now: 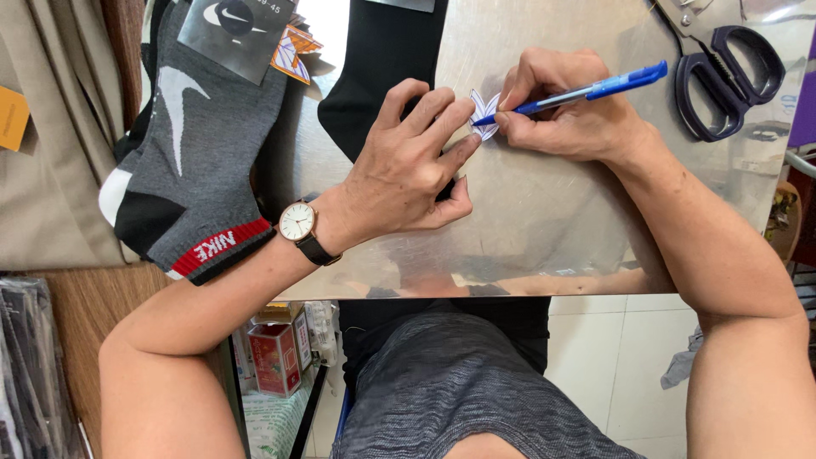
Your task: The person draws leaf-like patterns on small pieces of paper using a blue pen, then cuts them out with scissors. They repeat this process with multiple paper pieces, creating a pile of finished cutouts on the table.
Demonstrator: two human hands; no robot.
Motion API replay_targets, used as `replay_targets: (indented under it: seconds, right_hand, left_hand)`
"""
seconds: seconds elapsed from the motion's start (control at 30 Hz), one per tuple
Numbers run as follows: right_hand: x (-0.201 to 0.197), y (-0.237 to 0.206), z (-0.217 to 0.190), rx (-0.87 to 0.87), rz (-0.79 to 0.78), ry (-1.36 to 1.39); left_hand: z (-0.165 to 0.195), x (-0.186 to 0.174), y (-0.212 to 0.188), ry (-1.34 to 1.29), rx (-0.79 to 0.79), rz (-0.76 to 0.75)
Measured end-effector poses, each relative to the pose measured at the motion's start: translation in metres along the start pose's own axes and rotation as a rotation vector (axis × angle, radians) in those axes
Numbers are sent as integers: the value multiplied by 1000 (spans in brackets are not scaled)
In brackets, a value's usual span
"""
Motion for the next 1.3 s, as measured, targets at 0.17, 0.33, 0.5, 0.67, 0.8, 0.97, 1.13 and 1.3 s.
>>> replay_targets:
  seconds: [0.17, 0.33, 0.5, 0.67, 0.8, 0.97, 1.13, 1.3]
  right_hand:
    - [-2, 0, -2, -30, -14, -10]
    - [-4, 0, -3, -39, -20, -20]
    - [-5, 0, -4, -6, -48, -68]
    - [-6, -1, -4, -23, -55, -35]
    - [-6, -3, -2, -39, -47, -50]
    - [-13, -5, 0, 55, 25, 58]
    - [-8, -3, -3, -23, -11, 18]
    - [-6, -3, -2, -56, -11, -16]
  left_hand:
    - [0, 4, 0, 18, 6, -12]
    - [-2, 6, -1, -20, -31, 1]
    - [-2, 6, -2, -15, -34, 7]
    - [-2, 8, -1, -11, -37, 19]
    - [-2, 7, -1, 2, -24, 21]
    - [0, 7, -1, 19, 1, -13]
    - [0, 7, 0, 23, 7, -2]
    - [0, 8, -1, 27, 11, -4]
Point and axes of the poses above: each hand's wrist, its own y-axis towards the middle knuckle, its own x-axis out of the palm, z = x × y, the point moved 4 cm from there along y, towards the middle knuckle, and after that the axes turned 11 degrees about z, right-handed, at the moved point
